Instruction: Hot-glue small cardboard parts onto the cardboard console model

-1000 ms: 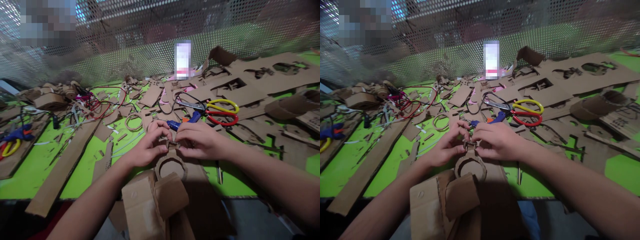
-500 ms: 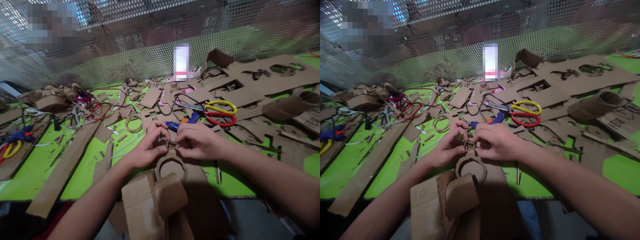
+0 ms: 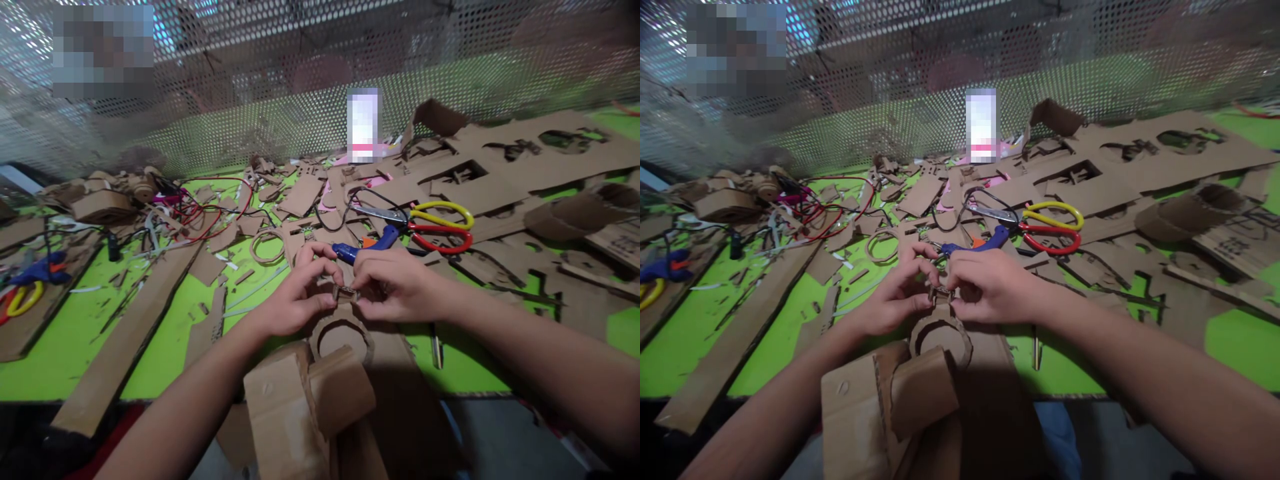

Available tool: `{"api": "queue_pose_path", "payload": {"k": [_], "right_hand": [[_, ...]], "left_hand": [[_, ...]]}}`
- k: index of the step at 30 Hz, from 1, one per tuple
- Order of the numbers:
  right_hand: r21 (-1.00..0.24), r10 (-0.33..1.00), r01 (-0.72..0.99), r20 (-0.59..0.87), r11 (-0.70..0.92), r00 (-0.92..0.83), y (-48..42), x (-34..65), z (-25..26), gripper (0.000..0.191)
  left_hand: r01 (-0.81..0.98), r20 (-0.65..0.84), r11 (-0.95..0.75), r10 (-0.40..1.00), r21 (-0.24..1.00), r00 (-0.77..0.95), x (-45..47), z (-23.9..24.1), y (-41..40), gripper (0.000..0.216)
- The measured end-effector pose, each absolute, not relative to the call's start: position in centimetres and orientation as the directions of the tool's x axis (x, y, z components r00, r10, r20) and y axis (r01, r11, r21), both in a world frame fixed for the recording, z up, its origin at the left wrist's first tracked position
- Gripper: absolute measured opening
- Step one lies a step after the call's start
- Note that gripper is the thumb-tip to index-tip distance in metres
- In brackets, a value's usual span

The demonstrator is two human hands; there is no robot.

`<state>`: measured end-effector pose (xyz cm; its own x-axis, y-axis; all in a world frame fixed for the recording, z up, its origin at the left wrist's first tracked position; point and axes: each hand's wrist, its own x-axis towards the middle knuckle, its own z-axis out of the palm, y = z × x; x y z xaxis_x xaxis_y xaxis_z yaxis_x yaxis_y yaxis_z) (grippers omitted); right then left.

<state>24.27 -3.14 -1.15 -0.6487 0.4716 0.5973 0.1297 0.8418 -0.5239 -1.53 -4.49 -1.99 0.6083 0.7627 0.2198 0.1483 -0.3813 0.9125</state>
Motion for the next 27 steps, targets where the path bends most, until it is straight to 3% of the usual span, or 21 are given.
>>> {"api": "queue_pose_path", "payload": {"k": [8,14,21,27], "right_hand": [[-0.537,0.491,0.147,0.583,0.831,-0.647,-3.0,24.4,-1.4,0.023],[-0.527,0.512,0.158,0.639,0.835,-0.575,-2.6,24.9,-1.7,0.027],[-0.512,0.52,0.178,0.672,0.841,-0.526,-2.4,25.0,-1.5,0.028],[-0.486,0.513,0.199,0.688,0.851,-0.514,-2.1,25.1,-1.6,0.026]], "left_hand": [[0.145,0.234,-0.389,0.77,0.91,0.594,-1.5,-2.1,-4.5,0.026],[0.033,0.316,-0.37,0.833,0.928,0.453,-1.6,-3.3,-4.2,0.072],[-0.181,0.324,-0.282,0.907,0.942,0.271,-1.2,-3.1,-3.3,0.033],[-0.239,0.244,-0.203,0.957,0.949,0.155,-1.4,-3.2,-2.8,0.045]]}}
